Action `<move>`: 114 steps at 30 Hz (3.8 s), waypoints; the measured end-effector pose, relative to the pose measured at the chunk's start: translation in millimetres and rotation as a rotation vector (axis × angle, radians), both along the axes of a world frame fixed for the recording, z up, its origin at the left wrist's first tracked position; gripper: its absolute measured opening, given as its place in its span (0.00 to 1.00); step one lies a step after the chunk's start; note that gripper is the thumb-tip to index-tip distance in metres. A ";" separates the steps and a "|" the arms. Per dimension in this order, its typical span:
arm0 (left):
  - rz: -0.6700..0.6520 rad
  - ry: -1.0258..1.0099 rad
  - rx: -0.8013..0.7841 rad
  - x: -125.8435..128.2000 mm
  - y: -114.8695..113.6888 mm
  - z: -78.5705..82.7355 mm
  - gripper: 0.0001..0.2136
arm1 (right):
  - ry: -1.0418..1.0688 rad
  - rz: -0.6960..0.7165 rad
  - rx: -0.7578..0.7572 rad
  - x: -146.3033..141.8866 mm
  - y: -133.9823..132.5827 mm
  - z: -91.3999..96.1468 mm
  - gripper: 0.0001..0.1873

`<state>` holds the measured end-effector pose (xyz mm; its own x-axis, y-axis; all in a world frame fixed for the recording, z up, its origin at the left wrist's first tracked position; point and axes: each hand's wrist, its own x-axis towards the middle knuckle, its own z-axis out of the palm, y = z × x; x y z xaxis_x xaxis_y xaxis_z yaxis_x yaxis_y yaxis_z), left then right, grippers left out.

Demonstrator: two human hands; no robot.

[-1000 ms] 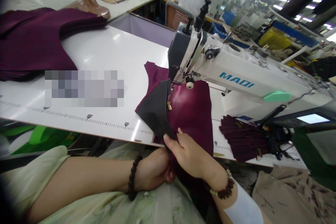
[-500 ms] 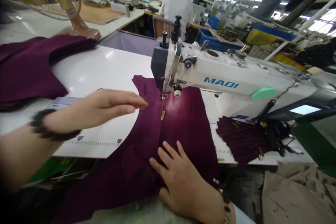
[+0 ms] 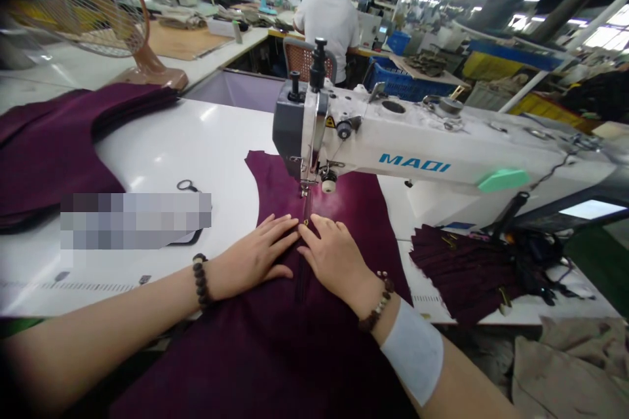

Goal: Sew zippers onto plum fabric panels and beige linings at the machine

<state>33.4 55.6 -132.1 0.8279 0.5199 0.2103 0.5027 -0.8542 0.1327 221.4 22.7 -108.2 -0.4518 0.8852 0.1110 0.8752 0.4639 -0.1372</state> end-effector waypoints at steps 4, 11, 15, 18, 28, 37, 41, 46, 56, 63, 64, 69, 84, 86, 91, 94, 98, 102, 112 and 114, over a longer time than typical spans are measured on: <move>-0.014 0.012 0.004 1.4 -1.1 -1.0 0.30 | -0.017 0.028 0.047 0.9 2.9 -9.3 0.19; -0.042 -0.008 0.044 3.1 -3.5 -5.5 0.27 | -0.046 0.094 0.137 10.5 2.1 -19.0 0.19; -0.019 -0.003 0.068 7.4 -7.4 -6.1 0.27 | -0.048 0.114 0.172 15.7 1.6 -22.0 0.19; -0.023 0.003 0.083 8.0 -9.8 -8.0 0.26 | -0.053 0.077 0.116 14.9 -1.2 -18.7 0.20; -0.072 -0.016 0.075 0.8 -4.4 -10.0 0.24 | -0.023 0.026 -0.005 10.8 -1.2 -15.9 0.23; -0.088 -0.008 0.004 3.3 3.2 -6.4 0.25 | 0.018 0.025 -0.051 13.0 6.1 -15.1 0.24; -0.088 0.001 -0.014 4.2 10.3 -6.7 0.24 | 0.012 -0.002 -0.054 10.8 11.2 -15.9 0.24; -0.094 0.001 -0.022 5.2 21.9 -8.5 0.23 | -0.003 -0.039 -0.037 7.3 19.7 -15.5 0.24; -0.090 0.033 -0.010 6.2 40.9 -5.5 0.22 | 0.045 -0.107 -0.050 3.2 36.5 -20.7 0.25; -0.086 0.033 -0.011 7.4 53.0 -4.9 0.21 | 0.047 -0.115 -0.042 0.9 46.6 -23.9 0.25; -0.085 0.034 -0.013 7.8 54.6 -4.7 0.21 | 0.044 -0.110 -0.039 0.9 48.6 -23.8 0.25; -0.085 0.024 -0.008 9.4 59.9 -5.9 0.22 | 0.053 -0.073 -0.028 5.8 59.4 -23.1 0.25; -0.014 0.006 -0.007 0.7 -10.2 4.5 0.29 | -0.037 -0.087 -0.073 6.7 0.7 -23.6 0.26; -0.024 0.008 -0.017 0.2 -16.0 0.3 0.28 | -0.049 -0.077 -0.071 8.4 3.1 -22.3 0.26; -0.036 -0.023 -0.036 -0.7 -14.8 -8.3 0.26 | -0.063 -0.081 -0.052 8.1 4.8 -22.3 0.25; -0.042 -0.022 -0.036 -1.5 -12.1 -8.6 0.25 | -0.066 -0.084 -0.050 7.7 5.8 -22.8 0.25; -0.055 -0.013 -0.040 -1.5 -7.9 -7.0 0.24 | -0.075 -0.086 -0.070 8.2 10.5 -21.9 0.26; -0.055 -0.011 -0.062 -1.0 0.1 -5.3 0.24 | -0.063 -0.088 -0.081 9.6 19.3 -21.0 0.25; -0.070 -0.007 -0.073 0.4 16.3 -2.4 0.23 | -0.024 -0.061 -0.064 14.0 36.8 -22.6 0.26; -0.072 -0.002 -0.072 0.5 15.2 -2.4 0.24 | -0.025 -0.059 -0.067 14.3 36.6 -22.6 0.26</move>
<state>33.8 70.8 -134.5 0.8632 0.4730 0.1764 0.4402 -0.8763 0.1957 235.7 59.4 -130.7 -0.4002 0.9156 0.0394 0.9045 0.4016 -0.1439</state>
